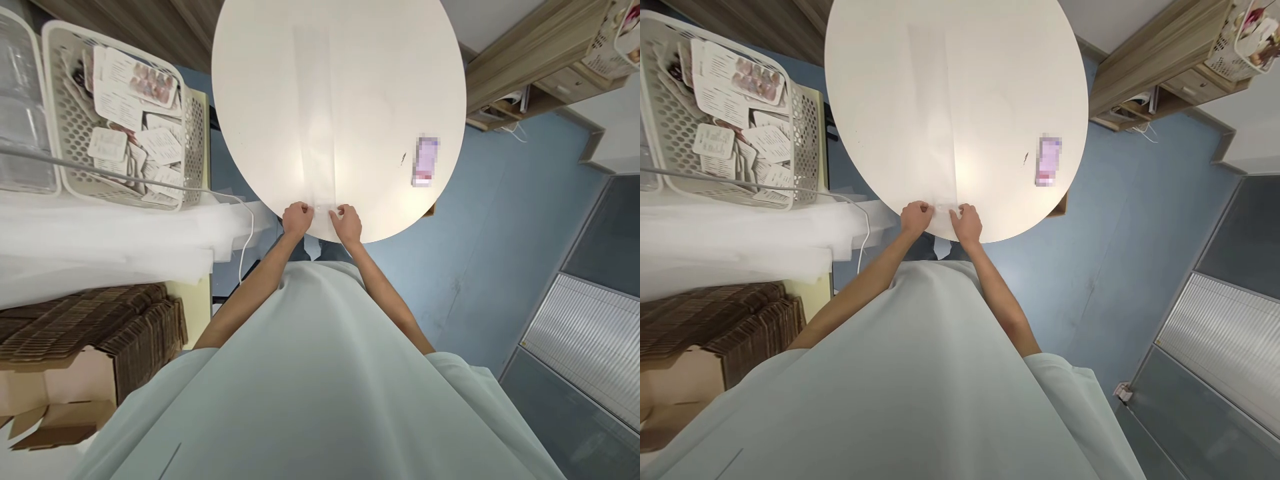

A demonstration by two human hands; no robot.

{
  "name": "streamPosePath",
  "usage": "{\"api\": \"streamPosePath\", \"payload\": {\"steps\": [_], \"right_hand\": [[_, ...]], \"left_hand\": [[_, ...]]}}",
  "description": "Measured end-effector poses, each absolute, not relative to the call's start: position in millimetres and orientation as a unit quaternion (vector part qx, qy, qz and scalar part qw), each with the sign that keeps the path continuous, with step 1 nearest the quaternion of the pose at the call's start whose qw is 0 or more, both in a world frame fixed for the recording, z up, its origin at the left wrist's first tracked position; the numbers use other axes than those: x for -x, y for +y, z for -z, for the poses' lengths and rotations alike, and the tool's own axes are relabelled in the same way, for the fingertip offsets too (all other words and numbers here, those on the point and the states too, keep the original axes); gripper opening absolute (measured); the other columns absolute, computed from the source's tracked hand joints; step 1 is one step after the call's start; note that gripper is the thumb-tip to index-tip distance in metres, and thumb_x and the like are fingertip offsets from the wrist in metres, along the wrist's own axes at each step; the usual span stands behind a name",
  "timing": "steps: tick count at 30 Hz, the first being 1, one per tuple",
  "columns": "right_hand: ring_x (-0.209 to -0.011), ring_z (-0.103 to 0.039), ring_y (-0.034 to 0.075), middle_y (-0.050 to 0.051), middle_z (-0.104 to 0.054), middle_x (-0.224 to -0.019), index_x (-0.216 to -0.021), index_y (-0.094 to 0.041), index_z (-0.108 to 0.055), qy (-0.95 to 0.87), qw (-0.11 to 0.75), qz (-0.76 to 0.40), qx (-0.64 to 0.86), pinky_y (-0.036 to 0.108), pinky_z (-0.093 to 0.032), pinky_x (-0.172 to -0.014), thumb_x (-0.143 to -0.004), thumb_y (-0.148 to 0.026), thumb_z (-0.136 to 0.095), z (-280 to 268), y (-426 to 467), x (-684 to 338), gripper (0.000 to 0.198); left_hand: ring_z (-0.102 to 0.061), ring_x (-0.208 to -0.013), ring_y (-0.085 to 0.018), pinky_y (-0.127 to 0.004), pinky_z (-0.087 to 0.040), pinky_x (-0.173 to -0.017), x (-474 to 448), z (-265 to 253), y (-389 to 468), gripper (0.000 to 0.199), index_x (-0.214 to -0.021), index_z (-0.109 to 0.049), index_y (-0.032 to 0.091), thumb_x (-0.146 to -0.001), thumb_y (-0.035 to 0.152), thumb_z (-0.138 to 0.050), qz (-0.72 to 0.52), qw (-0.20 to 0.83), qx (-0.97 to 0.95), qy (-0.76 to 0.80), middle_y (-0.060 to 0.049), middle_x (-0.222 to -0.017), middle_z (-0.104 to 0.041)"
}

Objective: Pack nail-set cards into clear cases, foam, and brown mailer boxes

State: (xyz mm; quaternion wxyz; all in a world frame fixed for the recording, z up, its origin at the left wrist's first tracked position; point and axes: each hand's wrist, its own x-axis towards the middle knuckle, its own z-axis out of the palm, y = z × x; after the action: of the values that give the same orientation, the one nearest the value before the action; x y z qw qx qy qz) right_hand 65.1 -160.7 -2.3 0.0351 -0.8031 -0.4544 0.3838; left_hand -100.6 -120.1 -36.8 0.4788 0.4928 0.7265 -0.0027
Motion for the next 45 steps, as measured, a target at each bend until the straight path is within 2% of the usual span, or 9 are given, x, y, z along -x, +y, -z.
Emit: {"api": "streamPosePath", "payload": {"steps": [6,15,22,26,31,35,39,42,45], "right_hand": [[-0.120,-0.075,0.030,0.014,-0.080,-0.125,-0.119,-0.022,-0.071,-0.400,0.048,-0.432,0.807,0.040,-0.058,-0.100,-0.105,-0.048,-0.072,22,-151,-72,0.030],[-0.112,-0.077,0.026,0.011,-0.081,-0.121,-0.105,-0.022,-0.072,-0.407,0.044,-0.451,0.793,0.037,-0.059,-0.098,-0.106,-0.046,-0.066,27,-144,-69,0.025],[-0.110,-0.077,0.026,0.011,-0.081,-0.120,-0.104,-0.022,-0.071,-0.386,0.039,-0.457,0.801,0.037,-0.059,-0.096,-0.107,-0.046,-0.067,26,-144,-68,0.024],[-0.108,-0.077,0.026,0.010,-0.082,-0.114,-0.104,-0.022,-0.071,-0.383,0.052,-0.469,0.794,0.036,-0.059,-0.097,-0.105,-0.046,-0.068,26,-143,-70,0.025],[-0.102,-0.078,0.026,0.008,-0.082,-0.104,-0.093,-0.023,-0.071,-0.359,0.089,-0.478,0.797,0.037,-0.060,-0.097,-0.099,-0.045,-0.074,31,-142,-73,0.024],[-0.082,-0.072,0.020,0.001,-0.072,-0.078,-0.077,-0.024,-0.066,-0.312,0.126,-0.533,0.776,0.033,-0.061,-0.085,-0.098,-0.045,-0.075,38,-144,-76,0.031],[-0.069,-0.065,0.016,-0.002,-0.062,-0.067,-0.067,-0.024,-0.058,-0.285,0.151,-0.582,0.747,0.028,-0.059,-0.072,-0.099,-0.042,-0.074,40,-145,-80,0.040],[-0.076,-0.071,0.019,0.002,-0.070,-0.075,-0.076,-0.022,-0.067,-0.345,0.116,-0.567,0.739,0.032,-0.063,-0.081,-0.105,-0.044,-0.066,34,-146,-87,0.037],[-0.105,-0.078,0.026,0.014,-0.081,-0.117,-0.114,-0.017,-0.077,-0.477,0.086,-0.475,0.735,0.043,-0.064,-0.102,-0.109,-0.029,-0.051,23,-150,-95,0.029]], "left_hand": [[-0.074,-0.120,-0.042,-0.057,-0.058,-0.104,96,37,-117,0.022,-0.104,-0.080,0.023,-0.097,0.035,-0.064,0.026,0.463,-0.487,0.740,-0.018,-0.117,-0.083],[-0.070,-0.128,-0.048,-0.064,-0.055,-0.108,96,28,-116,0.033,-0.125,-0.074,0.021,-0.102,0.041,-0.063,0.065,0.457,-0.489,0.740,-0.023,-0.125,-0.078],[-0.044,-0.164,-0.041,-0.062,-0.038,-0.131,102,17,-131,0.051,-0.156,-0.058,0.015,-0.108,0.026,-0.045,-0.053,0.398,-0.722,0.564,-0.024,-0.170,-0.053],[-0.026,-0.175,-0.039,-0.063,-0.027,-0.139,112,27,-145,0.065,-0.171,-0.044,0.011,-0.112,0.038,-0.043,-0.054,0.400,-0.812,0.421,-0.024,-0.183,-0.037],[-0.018,-0.177,-0.040,-0.062,-0.019,-0.142,121,40,-157,0.082,-0.177,-0.033,0.006,-0.111,0.051,-0.050,-0.023,0.368,-0.841,0.396,-0.025,-0.187,-0.025],[-0.022,-0.176,-0.040,-0.063,-0.022,-0.141,118,39,-156,0.078,-0.178,-0.034,0.009,-0.107,0.037,-0.053,-0.009,0.356,-0.840,0.410,-0.023,-0.186,-0.028],[-0.034,-0.171,-0.039,-0.063,-0.030,-0.137,111,34,-150,0.070,-0.171,-0.045,0.005,-0.101,0.013,-0.043,-0.001,0.353,-0.830,0.432,-0.024,-0.180,-0.041],[-0.042,-0.166,-0.040,-0.063,-0.034,-0.135,108,30,-146,0.070,-0.167,-0.052,0.006,-0.097,0.010,-0.046,-0.001,0.356,-0.826,0.438,-0.023,-0.177,-0.048],[-0.049,-0.160,-0.042,-0.064,-0.037,-0.133,105,27,-141,0.071,-0.163,-0.058,0.008,-0.092,0.013,-0.056,0.001,0.363,-0.819,0.445,-0.024,-0.173,-0.052]]}}
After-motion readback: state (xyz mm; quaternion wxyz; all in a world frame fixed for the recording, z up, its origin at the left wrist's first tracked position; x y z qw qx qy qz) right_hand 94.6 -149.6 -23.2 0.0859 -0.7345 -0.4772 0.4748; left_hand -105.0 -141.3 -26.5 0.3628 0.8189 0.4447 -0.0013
